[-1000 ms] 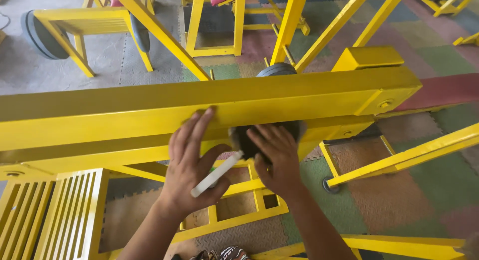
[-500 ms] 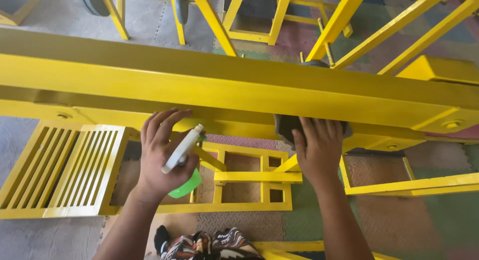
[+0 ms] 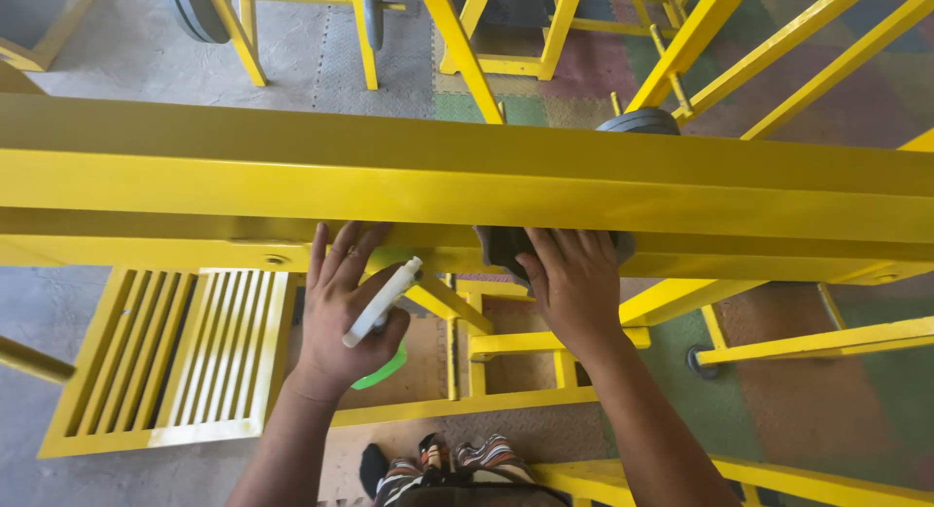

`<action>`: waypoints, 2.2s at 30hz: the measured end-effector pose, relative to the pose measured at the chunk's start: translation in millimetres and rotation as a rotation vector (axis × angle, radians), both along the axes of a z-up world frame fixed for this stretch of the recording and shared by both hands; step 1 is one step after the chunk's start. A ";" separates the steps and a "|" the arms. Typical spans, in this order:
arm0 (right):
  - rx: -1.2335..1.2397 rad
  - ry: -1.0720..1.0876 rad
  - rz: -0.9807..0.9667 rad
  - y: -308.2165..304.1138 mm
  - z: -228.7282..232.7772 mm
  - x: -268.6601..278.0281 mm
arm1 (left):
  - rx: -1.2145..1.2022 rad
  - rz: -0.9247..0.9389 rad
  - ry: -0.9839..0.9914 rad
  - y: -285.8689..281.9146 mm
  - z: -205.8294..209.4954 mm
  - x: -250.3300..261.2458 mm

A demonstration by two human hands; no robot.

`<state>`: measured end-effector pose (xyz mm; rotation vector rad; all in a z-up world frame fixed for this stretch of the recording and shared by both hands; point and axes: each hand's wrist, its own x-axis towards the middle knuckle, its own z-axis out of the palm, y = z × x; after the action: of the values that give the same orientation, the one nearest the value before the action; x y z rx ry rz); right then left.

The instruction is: Cleaning gym machines using a spray bottle and a cloth.

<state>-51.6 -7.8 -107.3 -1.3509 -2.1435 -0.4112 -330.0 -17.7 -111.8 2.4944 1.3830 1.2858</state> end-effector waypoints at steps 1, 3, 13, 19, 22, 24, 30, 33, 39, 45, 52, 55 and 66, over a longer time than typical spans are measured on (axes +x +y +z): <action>-0.002 0.004 -0.004 1.4 0.1 -17.5 | -0.002 -0.004 0.004 1.2 -0.1 -12.2; 0.023 0.008 0.013 4.8 2.9 -48.6 | -0.019 -0.018 -0.008 4.5 0.7 -32.4; -0.087 0.008 0.078 18.8 3.3 -158.8 | -0.053 -0.115 -0.029 17.7 -0.7 -98.6; -0.028 0.073 0.131 7.7 6.1 -133.0 | -0.024 -0.185 -0.027 23.8 7.4 -108.6; -0.060 0.118 0.092 -3.2 1.2 -87.3 | -0.029 -0.210 -0.030 23.9 11.3 -112.6; -0.114 0.201 -0.043 -7.8 -12.0 -40.8 | -0.037 -0.218 -0.026 23.9 10.2 -115.0; -0.016 0.330 -0.280 -20.9 -17.8 25.3 | -0.057 -0.179 -0.002 23.5 6.8 -116.8; -0.024 0.328 -0.322 -15.3 -24.4 4.8 | -0.076 -0.188 -0.016 23.1 8.2 -115.7; -0.003 0.178 -0.055 1.3 -11.1 -96.4 | -0.041 -0.182 -0.036 25.3 11.3 -113.1; 0.019 0.086 0.125 11.1 9.2 -161.4 | -0.063 -0.173 -0.071 22.6 15.8 -107.9; -0.027 0.058 0.226 13.7 -2.5 -125.6 | -0.082 -0.112 -0.086 18.7 10.7 -102.8; 0.052 -0.010 0.184 10.1 0.6 -101.8 | -0.085 -0.114 -0.099 18.0 11.4 -104.4; 0.002 0.032 0.043 6.3 6.0 -120.0 | -0.096 -0.280 -0.107 27.4 6.5 -135.3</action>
<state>-171.6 -1.5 -101.3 -1.2994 -2.1414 -0.3721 -465.4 9.7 -105.3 2.4090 1.0049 1.2416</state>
